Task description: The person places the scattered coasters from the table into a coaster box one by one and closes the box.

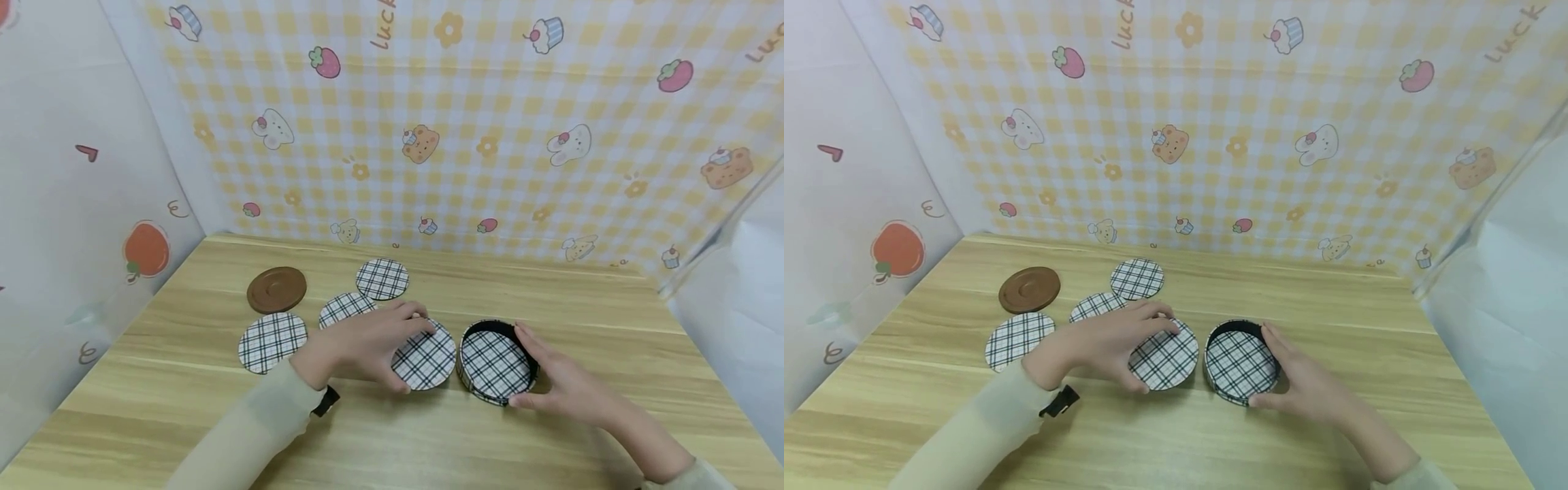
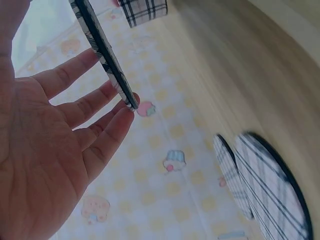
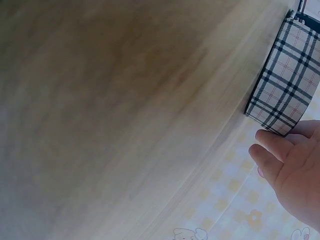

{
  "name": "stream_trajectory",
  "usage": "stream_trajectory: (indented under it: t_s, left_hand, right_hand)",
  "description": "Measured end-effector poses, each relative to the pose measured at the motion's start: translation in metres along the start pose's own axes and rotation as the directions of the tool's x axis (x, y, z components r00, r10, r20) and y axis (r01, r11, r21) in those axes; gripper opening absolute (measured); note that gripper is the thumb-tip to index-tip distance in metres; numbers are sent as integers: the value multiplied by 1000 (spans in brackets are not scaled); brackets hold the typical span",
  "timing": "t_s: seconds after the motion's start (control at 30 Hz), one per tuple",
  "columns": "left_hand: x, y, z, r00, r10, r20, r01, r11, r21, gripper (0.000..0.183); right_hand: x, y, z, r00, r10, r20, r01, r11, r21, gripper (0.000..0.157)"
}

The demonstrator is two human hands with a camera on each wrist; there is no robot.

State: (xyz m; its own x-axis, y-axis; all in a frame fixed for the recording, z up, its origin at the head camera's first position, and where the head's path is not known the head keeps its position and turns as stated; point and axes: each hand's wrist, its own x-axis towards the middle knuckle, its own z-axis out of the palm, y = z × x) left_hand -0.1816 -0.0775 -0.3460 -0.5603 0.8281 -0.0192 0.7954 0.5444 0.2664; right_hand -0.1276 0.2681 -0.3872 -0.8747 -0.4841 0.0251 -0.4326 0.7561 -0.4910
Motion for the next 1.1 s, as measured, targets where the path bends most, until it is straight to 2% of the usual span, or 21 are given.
stream_trajectory:
  t_s: [0.13,0.33,0.6,1.1]
  left_hand:
    - [13,3,1,999,32,13,-32,999,7,91]
    - [29,12,-3,997,41,63,-42,999,12,90]
    - [48,20,-1,993,84,82,-86,996,21,89]
    - [79,35,6,987,67,147,-70,997,14,88]
  right_hand:
    - [1,0,-1,1000,3,5,-3,1000,-11,116]
    - [0,-1,-2,1000,15,17,-15,1000,-8,115]
    - [0,0,-1,1000,4,6,-4,1000,-16,114]
    - [0,1,0,1000,-7,9,7,1000,8,113]
